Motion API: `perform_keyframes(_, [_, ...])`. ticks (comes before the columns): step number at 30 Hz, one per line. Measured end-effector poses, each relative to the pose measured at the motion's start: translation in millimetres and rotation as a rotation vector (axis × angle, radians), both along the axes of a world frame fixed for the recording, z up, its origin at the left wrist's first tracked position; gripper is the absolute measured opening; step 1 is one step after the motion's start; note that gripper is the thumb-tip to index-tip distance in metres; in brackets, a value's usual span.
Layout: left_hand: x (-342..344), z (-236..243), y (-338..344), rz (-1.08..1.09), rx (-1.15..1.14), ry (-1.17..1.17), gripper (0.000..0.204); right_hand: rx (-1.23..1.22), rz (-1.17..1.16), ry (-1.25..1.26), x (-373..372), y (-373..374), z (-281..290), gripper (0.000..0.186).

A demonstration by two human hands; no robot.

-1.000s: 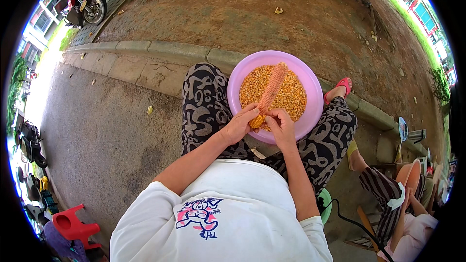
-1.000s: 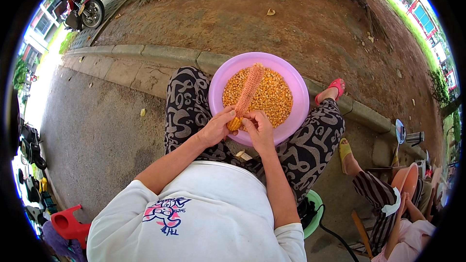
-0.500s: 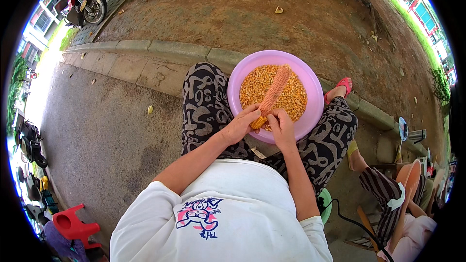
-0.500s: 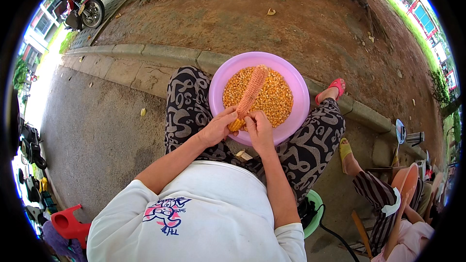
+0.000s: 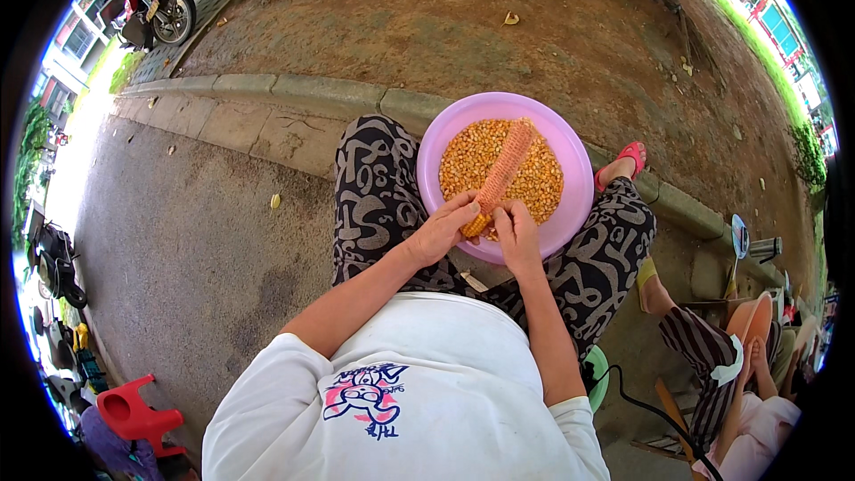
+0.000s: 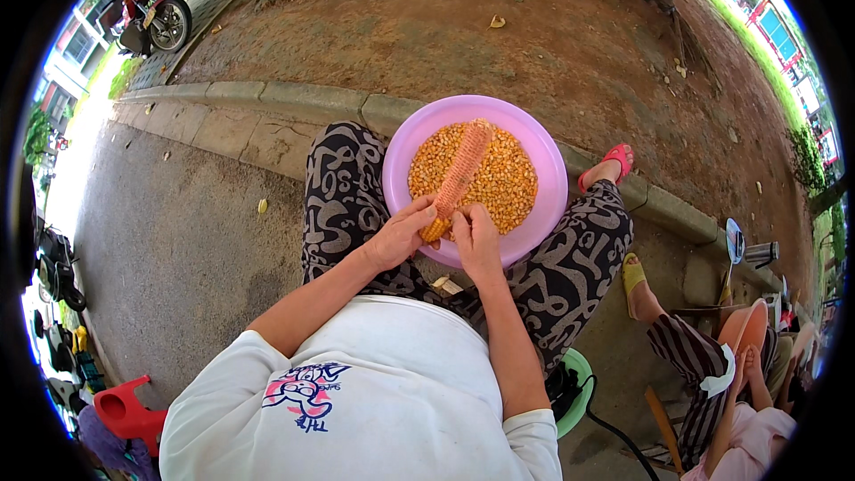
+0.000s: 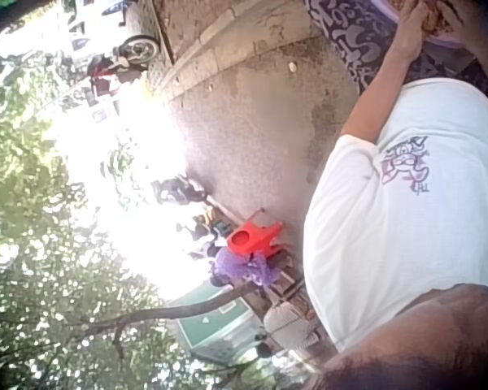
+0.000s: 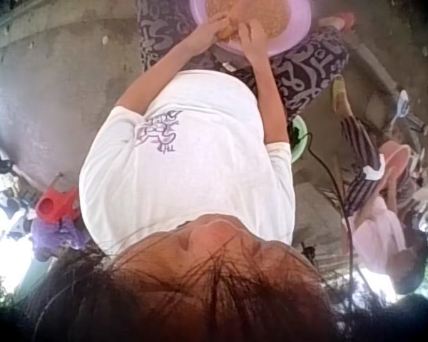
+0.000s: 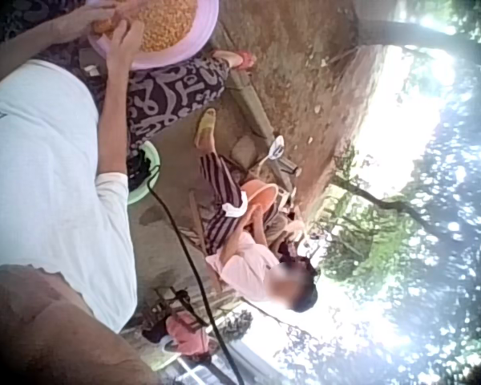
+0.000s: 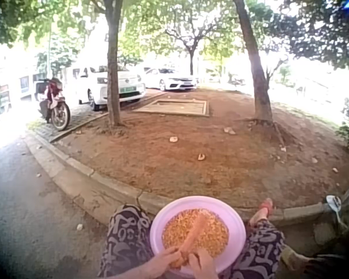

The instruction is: The person sits outdoors and removes corn kernels from a cob by hand, dropping them into a pink plastic basin. The person holds the cob with both hands and systematically strips the kernels until the cob is bare.

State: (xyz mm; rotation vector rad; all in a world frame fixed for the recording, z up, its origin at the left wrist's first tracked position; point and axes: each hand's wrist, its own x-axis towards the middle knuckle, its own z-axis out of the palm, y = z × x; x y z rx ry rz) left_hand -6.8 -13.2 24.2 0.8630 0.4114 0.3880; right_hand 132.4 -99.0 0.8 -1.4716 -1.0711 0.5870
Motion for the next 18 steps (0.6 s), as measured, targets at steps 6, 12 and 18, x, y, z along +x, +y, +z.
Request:
perform_keyframes(6, [1,-1,2,0.084,-0.080,-0.031,0.035,-0.050,-0.112,0.143,5,1,0,0.013])
perform_keyframes(12, [1,0,1,0.127,-0.138,-0.093,0.036,0.052,-0.309,0.091,10,2,0,0.016])
perform_keyframes(18, [-2,1,6,0.063,-0.154,-0.133,0.035,-0.061,-0.152,0.218,7,0,11,0.017])
